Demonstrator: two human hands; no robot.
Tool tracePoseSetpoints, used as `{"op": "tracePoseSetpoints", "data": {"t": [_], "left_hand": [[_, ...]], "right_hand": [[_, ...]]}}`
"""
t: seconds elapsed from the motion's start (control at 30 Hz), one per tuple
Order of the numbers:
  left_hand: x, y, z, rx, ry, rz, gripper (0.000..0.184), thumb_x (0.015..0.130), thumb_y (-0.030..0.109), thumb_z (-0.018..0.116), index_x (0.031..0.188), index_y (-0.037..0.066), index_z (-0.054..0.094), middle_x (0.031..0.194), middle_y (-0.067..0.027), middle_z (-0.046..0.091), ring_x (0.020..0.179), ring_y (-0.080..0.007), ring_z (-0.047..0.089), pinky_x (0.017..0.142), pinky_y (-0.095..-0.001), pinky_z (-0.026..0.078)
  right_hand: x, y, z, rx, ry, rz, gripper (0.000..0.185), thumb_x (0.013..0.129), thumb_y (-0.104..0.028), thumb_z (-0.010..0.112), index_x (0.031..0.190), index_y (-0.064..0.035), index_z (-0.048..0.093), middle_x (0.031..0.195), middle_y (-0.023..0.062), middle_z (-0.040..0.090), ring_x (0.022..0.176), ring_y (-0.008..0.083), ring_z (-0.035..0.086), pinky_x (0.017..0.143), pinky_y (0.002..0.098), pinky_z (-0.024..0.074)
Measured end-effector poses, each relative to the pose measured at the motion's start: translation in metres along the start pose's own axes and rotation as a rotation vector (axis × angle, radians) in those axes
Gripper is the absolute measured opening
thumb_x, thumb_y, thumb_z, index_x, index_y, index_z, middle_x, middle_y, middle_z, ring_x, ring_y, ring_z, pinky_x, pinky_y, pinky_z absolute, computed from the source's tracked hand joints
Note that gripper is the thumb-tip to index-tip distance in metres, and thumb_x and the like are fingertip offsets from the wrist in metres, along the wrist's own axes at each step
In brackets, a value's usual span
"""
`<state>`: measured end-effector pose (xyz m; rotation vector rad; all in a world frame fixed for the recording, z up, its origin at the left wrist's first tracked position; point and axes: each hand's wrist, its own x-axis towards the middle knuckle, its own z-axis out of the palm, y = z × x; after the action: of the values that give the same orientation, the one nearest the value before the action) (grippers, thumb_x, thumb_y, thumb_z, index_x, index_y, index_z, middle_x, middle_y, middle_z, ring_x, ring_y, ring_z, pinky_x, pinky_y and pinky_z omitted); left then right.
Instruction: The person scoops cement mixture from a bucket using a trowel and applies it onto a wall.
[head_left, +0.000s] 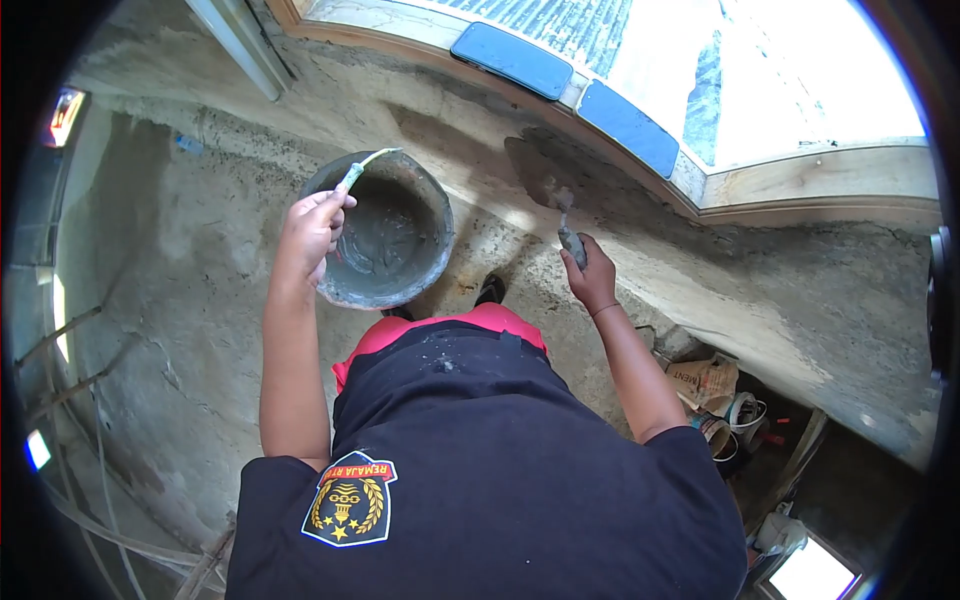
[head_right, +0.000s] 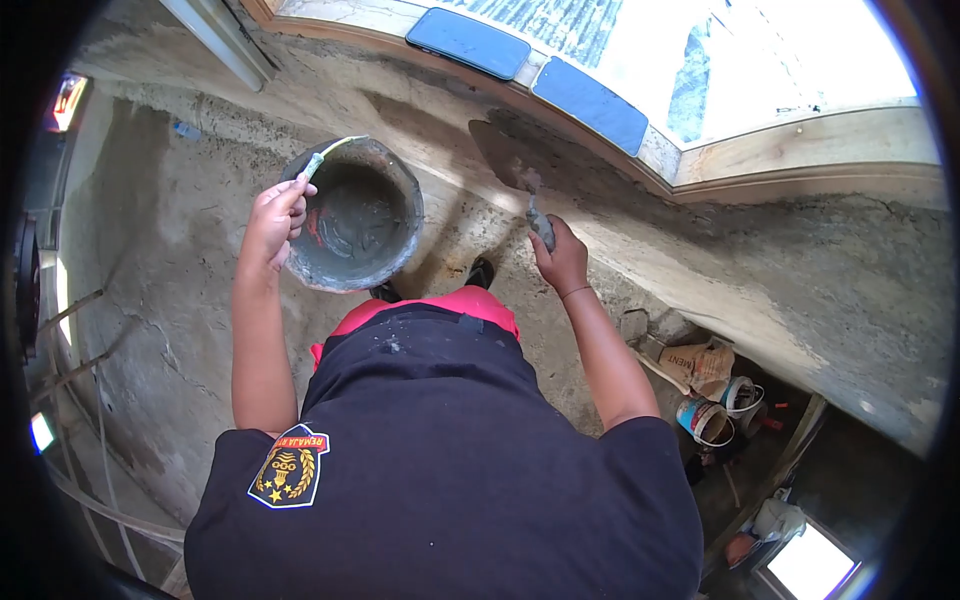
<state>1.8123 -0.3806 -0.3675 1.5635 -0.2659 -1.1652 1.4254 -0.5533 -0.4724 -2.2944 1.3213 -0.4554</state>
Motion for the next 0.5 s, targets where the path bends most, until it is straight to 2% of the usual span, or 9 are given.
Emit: {"op": "tracePoseSetpoints", "data": {"t": [0.17,0.5], "left_hand": [[-0.001,-0.003,0.007,-0.018,0.026,0.004,0.023,0.092,0.026,0.057,0.085,0.004,0.061,0.058,0.0092,0.038,0.046,-0.0007,0.027,0.040,-0.0190,0.018],[0.001,-0.010,0.011,-0.043,0.063,-0.027,0.024,0.092,0.027,0.057,0.085,0.004,0.061,0.057,0.0090,0.038,0.046,-0.0009,0.027,0.041,-0.0195,0.019]], "right_hand": [[0.018,0.006,-0.002,-0.006,-0.007,-0.052,0.038,0.082,-0.034,0.064,0.109,-0.0082,0.058,0.088,0.0173,0.065,0.077,0.0358,0.064,0.065,0.0403,0.0508],[0.033,0.005,-0.009,0.018,-0.002,-0.101,0.039,0.081,-0.033,0.066,0.109,-0.0080,0.059,0.090,0.0177,0.065,0.079,0.0356,0.065,0.067,0.0398,0.0518]]}}
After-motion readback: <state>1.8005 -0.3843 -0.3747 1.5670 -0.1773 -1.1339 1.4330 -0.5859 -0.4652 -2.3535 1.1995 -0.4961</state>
